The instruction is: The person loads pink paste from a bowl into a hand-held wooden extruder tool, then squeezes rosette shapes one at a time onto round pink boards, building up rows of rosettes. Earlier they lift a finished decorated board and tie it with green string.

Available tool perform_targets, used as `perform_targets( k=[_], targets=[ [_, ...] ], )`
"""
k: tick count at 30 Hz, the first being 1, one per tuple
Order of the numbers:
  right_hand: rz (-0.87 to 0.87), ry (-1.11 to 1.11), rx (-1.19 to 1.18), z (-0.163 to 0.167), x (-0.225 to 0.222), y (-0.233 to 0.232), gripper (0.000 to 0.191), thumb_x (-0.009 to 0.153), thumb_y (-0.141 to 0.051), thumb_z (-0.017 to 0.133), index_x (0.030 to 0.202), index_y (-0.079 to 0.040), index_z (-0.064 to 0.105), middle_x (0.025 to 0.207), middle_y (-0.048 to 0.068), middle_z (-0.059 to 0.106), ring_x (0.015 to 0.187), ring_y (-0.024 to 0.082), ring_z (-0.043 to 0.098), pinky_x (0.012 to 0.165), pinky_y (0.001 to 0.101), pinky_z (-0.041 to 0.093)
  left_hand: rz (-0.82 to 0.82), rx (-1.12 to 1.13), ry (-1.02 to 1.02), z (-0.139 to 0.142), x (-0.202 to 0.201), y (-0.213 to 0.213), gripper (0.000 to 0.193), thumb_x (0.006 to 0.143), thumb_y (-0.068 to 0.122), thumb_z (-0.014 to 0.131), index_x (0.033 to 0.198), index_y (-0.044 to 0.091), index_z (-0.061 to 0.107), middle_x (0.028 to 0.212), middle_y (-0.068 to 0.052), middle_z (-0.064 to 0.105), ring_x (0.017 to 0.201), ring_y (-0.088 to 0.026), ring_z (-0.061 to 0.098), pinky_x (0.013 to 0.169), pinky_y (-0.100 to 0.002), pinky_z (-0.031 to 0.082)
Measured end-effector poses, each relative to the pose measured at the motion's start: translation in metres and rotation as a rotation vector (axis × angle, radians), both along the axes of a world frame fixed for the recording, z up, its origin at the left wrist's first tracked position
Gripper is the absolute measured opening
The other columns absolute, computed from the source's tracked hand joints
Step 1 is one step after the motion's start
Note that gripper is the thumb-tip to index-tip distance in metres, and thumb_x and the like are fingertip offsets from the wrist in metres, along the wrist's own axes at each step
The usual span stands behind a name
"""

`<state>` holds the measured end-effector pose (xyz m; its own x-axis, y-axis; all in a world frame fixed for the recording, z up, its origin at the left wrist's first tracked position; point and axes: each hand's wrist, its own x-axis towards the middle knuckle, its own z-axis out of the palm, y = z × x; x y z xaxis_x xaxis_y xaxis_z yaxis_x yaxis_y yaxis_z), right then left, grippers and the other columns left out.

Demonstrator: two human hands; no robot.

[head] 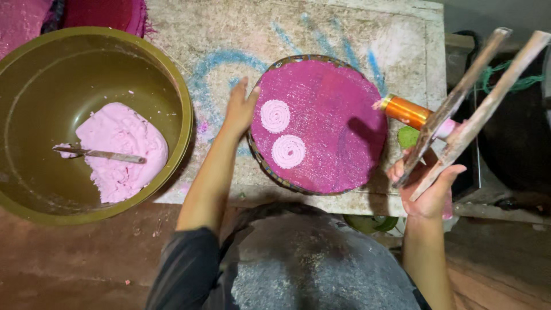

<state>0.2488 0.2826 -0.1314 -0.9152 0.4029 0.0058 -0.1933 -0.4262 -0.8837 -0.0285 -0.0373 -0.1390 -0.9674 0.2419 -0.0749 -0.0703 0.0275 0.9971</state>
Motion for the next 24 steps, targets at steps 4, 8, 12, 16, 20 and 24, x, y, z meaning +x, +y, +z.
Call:
perform_targets(
  k=[4,8,12,16,20,24],
  targets=[
    [-0.025,-0.044,-0.049,0.002,0.002,-0.01,0.092,0.083,-0.085,0.05,0.132,-0.007,0.058,0.098,0.006,0.06,0.079,0.025,0.053,0.074,0.042,0.04,-0.104,0.541,-0.406,-0.025,-0.021,0.013,0.038,0.103,0.008,0.048,0.138,-0.001,0.057,0.136,-0.025,0.06,0.118,-0.032,0.062,0.097,-0.041,0.055],
    [0.025,-0.031,0.027,-0.004,0.011,-0.013,0.094,0.091,-0.09,0.046,0.117,-0.001,0.058,0.088,0.008,0.057,0.074,0.024,0.053,0.075,0.0427,0.041,0.139,0.427,-0.287,-0.053,0.039,-0.003,0.044,0.105,0.009,0.047,0.148,0.001,0.043,0.143,-0.018,0.058,0.126,-0.025,0.062,0.103,-0.038,0.055],
    [-0.004,-0.058,-0.03,-0.012,0.02,-0.01,0.091,0.09,-0.088,0.047,0.122,-0.003,0.055,0.094,0.007,0.057,0.075,0.024,0.053,0.071,0.0415,0.041,0.178,0.414,-0.457,-0.079,0.125,-0.018,0.058,0.101,0.013,0.052,0.152,0.006,0.027,0.142,-0.014,0.053,0.117,-0.025,0.053,0.089,-0.039,0.045],
    [-0.018,-0.106,-0.038,-0.014,0.023,-0.01,0.089,0.09,-0.088,0.046,0.12,-0.004,0.054,0.098,0.007,0.057,0.075,0.025,0.054,0.071,0.042,0.043,0.073,0.319,-0.218,-0.085,0.155,-0.029,0.064,0.099,0.011,0.061,0.153,0.003,0.027,0.146,-0.017,0.053,0.136,-0.026,0.052,0.115,-0.042,0.042],
    [-0.027,-0.1,-0.005,-0.012,0.022,-0.016,0.087,0.092,-0.086,0.047,0.119,-0.003,0.054,0.097,0.007,0.056,0.075,0.025,0.053,0.07,0.0418,0.042,0.134,-0.379,0.442,-0.06,0.151,-0.039,0.077,0.088,0.01,0.073,0.152,0.004,0.031,0.149,-0.025,0.039,0.134,-0.033,0.046,0.116,-0.045,0.039],
    [-0.01,-0.104,-0.047,-0.007,0.016,-0.025,0.089,0.089,-0.085,0.048,0.122,-0.003,0.055,0.101,0.007,0.058,0.075,0.024,0.054,0.07,0.0407,0.042,-0.163,-0.659,0.724,-0.044,0.144,-0.019,0.091,0.069,0.037,0.084,0.144,0.002,0.046,0.143,-0.024,0.05,0.13,-0.039,0.05,0.109,-0.051,0.037]
  ],
)
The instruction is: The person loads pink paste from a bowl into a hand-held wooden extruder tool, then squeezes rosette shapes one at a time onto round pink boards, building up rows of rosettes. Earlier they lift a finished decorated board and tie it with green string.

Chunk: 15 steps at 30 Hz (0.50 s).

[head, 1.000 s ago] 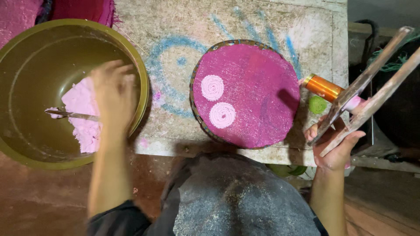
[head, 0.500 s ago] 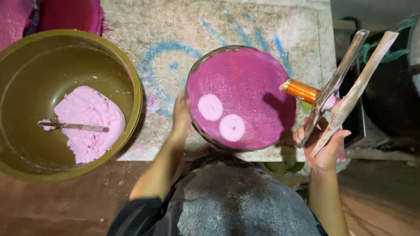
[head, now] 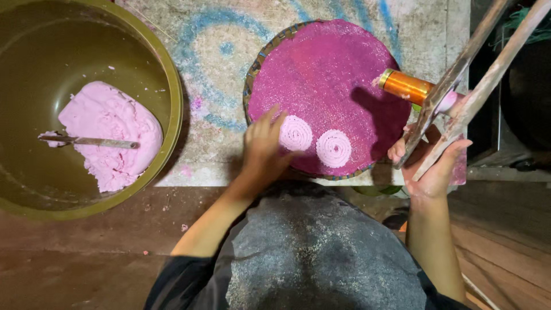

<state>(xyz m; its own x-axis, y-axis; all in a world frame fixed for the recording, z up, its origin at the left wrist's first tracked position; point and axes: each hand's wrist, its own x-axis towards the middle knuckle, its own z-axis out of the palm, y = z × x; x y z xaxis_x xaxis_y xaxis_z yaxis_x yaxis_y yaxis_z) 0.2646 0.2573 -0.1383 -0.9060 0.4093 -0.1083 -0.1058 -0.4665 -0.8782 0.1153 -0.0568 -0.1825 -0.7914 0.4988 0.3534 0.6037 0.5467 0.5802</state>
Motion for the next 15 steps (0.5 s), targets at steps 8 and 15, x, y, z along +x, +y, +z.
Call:
perform_targets(
  k=[8,15],
  targets=[
    [-0.037,0.002,0.133,0.019,-0.003,-0.011,0.092,0.086,-0.087,0.05,0.137,-0.009,0.049,0.103,0.007,0.055,0.076,0.024,0.054,0.067,0.0406,0.042,-0.158,0.003,-0.331,0.019,-0.021,-0.002,0.041,0.085,0.014,0.074,0.126,0.015,0.07,0.116,-0.011,0.07,0.11,-0.029,0.066,0.095,-0.038,0.054],
    [0.092,0.005,0.211,0.022,-0.001,0.001,0.092,0.092,-0.087,0.048,0.127,-0.002,0.053,0.101,0.009,0.06,0.076,0.023,0.057,0.068,0.0396,0.047,0.719,0.024,-0.191,0.139,-0.044,-0.158,0.028,0.103,0.017,0.055,0.125,0.018,0.072,0.131,-0.01,0.062,0.119,-0.027,0.061,0.099,-0.057,0.046]
  ],
)
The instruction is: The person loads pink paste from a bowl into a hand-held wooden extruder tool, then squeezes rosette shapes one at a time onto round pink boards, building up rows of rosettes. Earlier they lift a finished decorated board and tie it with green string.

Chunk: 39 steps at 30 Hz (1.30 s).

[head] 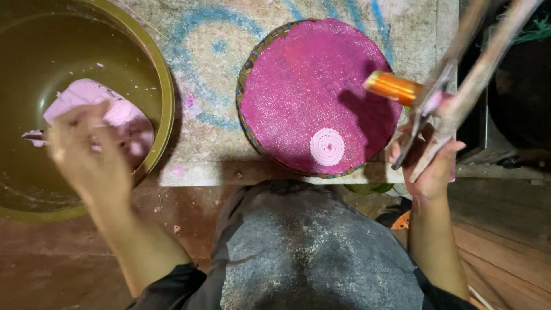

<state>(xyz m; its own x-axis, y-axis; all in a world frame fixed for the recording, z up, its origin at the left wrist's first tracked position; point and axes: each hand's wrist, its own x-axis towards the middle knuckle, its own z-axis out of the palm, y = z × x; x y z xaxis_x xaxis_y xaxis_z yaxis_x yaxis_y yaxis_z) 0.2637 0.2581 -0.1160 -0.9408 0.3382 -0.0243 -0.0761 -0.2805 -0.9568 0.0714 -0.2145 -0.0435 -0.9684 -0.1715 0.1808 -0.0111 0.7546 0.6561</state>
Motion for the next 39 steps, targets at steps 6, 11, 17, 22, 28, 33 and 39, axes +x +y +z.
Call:
perform_targets(
  k=[6,11,17,22,28,33,39],
  targets=[
    [0.406,-0.377,0.294,0.012,-0.034,0.006,0.096,0.09,-0.087,0.036,0.115,0.001,0.064,0.085,0.008,0.067,0.071,0.018,0.063,0.06,0.0333,0.048,-0.708,1.147,-0.032,-0.032,-0.018,0.099,0.09,0.105,0.051,0.064,0.168,0.002,0.021,0.171,-0.015,0.029,0.162,-0.029,0.028,0.142,-0.045,0.019],
    [0.783,-0.728,0.241,0.042,-0.07,-0.015,0.071,0.097,-0.068,0.04,0.106,-0.003,0.067,0.077,0.006,0.066,0.072,0.017,0.062,0.068,0.0325,0.052,-1.069,2.298,-0.554,-0.079,-0.042,0.199,0.069,0.101,0.064,0.039,0.135,0.005,0.049,0.13,-0.009,0.057,0.124,-0.021,0.057,0.118,-0.041,0.043],
    [0.667,-0.728,0.939,0.075,-0.091,-0.034,0.068,0.104,-0.06,0.035,0.095,-0.002,0.069,0.07,0.008,0.066,0.067,0.021,0.063,0.066,0.0365,0.052,-0.791,2.462,-0.437,-0.108,-0.049,0.217,0.045,0.107,0.056,0.036,0.089,0.016,0.045,0.078,0.003,0.042,0.076,-0.013,0.049,0.091,-0.038,0.048],
    [0.539,-0.524,1.101,0.062,-0.096,-0.065,0.059,0.101,-0.053,0.043,0.109,0.001,0.067,0.07,0.012,0.067,0.065,0.024,0.067,0.063,0.0412,0.052,-0.926,2.478,-0.329,-0.132,-0.062,0.208,0.049,0.105,0.062,0.039,0.085,0.018,0.044,0.074,0.005,0.041,0.071,-0.011,0.046,0.087,-0.035,0.048],
    [0.533,-0.601,1.161,0.082,-0.098,-0.062,0.058,0.103,-0.051,0.043,0.114,0.0,0.068,0.07,0.013,0.068,0.066,0.025,0.068,0.065,0.0425,0.053,-0.802,2.483,-0.339,-0.125,-0.054,0.22,0.048,0.103,0.062,0.04,0.082,0.019,0.042,0.072,0.005,0.039,0.07,-0.012,0.044,0.083,-0.035,0.047],
    [0.492,-0.564,1.189,0.089,-0.105,-0.066,0.059,0.103,-0.051,0.041,0.124,-0.001,0.065,0.068,0.013,0.066,0.064,0.025,0.067,0.063,0.0419,0.052,-0.878,2.424,-0.288,-0.103,-0.075,0.217,0.049,0.1,0.064,0.041,0.083,0.018,0.044,0.071,0.006,0.038,0.067,-0.012,0.043,0.082,-0.036,0.048],
    [0.533,-0.592,1.117,0.103,-0.099,-0.069,0.06,0.105,-0.051,0.039,0.122,-0.002,0.068,0.066,0.014,0.065,0.062,0.026,0.066,0.063,0.0425,0.053,-0.83,2.434,-0.282,-0.092,-0.064,0.212,0.052,0.1,0.066,0.04,0.083,0.018,0.045,0.071,0.006,0.039,0.066,-0.012,0.044,0.078,-0.034,0.047]
  ],
)
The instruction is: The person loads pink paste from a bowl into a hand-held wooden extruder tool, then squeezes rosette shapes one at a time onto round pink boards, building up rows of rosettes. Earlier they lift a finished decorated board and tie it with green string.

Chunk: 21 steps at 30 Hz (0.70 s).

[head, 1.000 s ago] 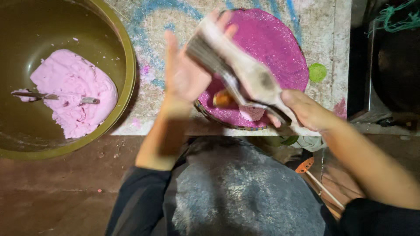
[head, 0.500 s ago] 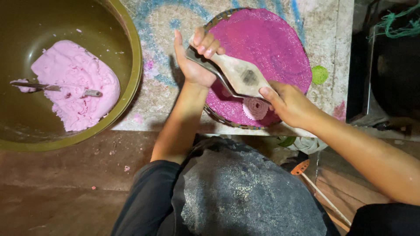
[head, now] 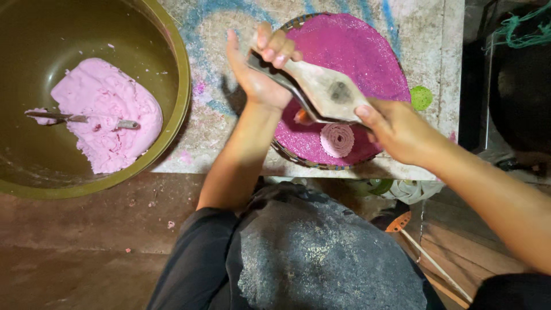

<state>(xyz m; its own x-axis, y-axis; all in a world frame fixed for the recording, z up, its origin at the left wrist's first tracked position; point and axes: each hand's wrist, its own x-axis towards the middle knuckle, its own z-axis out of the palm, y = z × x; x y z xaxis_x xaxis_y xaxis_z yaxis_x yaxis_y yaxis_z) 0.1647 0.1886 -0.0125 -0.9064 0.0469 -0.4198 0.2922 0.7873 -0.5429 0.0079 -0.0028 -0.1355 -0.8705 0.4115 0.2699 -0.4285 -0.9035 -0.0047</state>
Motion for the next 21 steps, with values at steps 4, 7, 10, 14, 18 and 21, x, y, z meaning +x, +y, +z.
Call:
perform_targets(
  k=[4,7,10,14,18,21],
  targets=[
    [0.026,0.074,0.139,0.018,-0.004,0.009,0.062,0.106,-0.052,0.038,0.128,-0.002,0.068,0.063,0.016,0.063,0.062,0.028,0.066,0.066,0.0437,0.052,0.025,-0.032,-0.025,0.01,-0.005,0.026,0.05,0.1,0.064,0.039,0.079,0.018,0.044,0.068,0.005,0.041,0.065,-0.013,0.044,0.078,-0.037,0.048],
    [-0.046,0.1,0.122,0.011,-0.011,0.005,0.065,0.104,-0.054,0.04,0.14,-0.003,0.059,0.062,0.015,0.063,0.063,0.026,0.068,0.065,0.0424,0.053,-0.002,-0.007,0.028,0.016,-0.023,0.021,0.052,0.098,0.066,0.038,0.081,0.017,0.045,0.067,0.005,0.04,0.063,-0.012,0.043,0.076,-0.036,0.048],
    [0.006,0.13,0.047,-0.001,-0.01,-0.001,0.065,0.105,-0.055,0.039,0.119,0.001,0.069,0.066,0.012,0.065,0.063,0.025,0.068,0.065,0.0427,0.054,0.037,-0.048,0.069,0.019,-0.025,0.004,0.053,0.1,0.066,0.037,0.081,0.017,0.045,0.066,0.006,0.038,0.062,-0.011,0.041,0.076,-0.036,0.046],
    [-0.02,0.026,0.024,0.005,0.002,0.006,0.063,0.104,-0.055,0.037,0.12,-0.002,0.069,0.064,0.014,0.065,0.062,0.026,0.067,0.063,0.0431,0.053,0.034,-0.08,-0.069,0.022,-0.005,0.005,0.053,0.099,0.066,0.036,0.078,0.017,0.044,0.064,0.005,0.037,0.06,-0.013,0.04,0.071,-0.034,0.042],
    [-0.004,0.091,0.123,0.024,0.0,0.019,0.061,0.105,-0.052,0.039,0.123,-0.002,0.068,0.067,0.015,0.064,0.064,0.027,0.066,0.067,0.044,0.053,0.016,-0.046,-0.121,0.028,-0.004,0.034,0.052,0.098,0.063,0.036,0.075,0.017,0.043,0.063,0.004,0.037,0.058,-0.013,0.039,0.07,-0.036,0.042],
    [-0.011,0.154,0.153,0.021,-0.014,0.014,0.06,0.106,-0.051,0.041,0.12,0.0,0.069,0.067,0.015,0.063,0.066,0.028,0.066,0.07,0.046,0.052,0.039,-0.047,-0.102,0.031,-0.023,0.036,0.051,0.096,0.062,0.035,0.075,0.017,0.043,0.062,0.004,0.038,0.057,-0.014,0.039,0.068,-0.036,0.042]
  ],
)
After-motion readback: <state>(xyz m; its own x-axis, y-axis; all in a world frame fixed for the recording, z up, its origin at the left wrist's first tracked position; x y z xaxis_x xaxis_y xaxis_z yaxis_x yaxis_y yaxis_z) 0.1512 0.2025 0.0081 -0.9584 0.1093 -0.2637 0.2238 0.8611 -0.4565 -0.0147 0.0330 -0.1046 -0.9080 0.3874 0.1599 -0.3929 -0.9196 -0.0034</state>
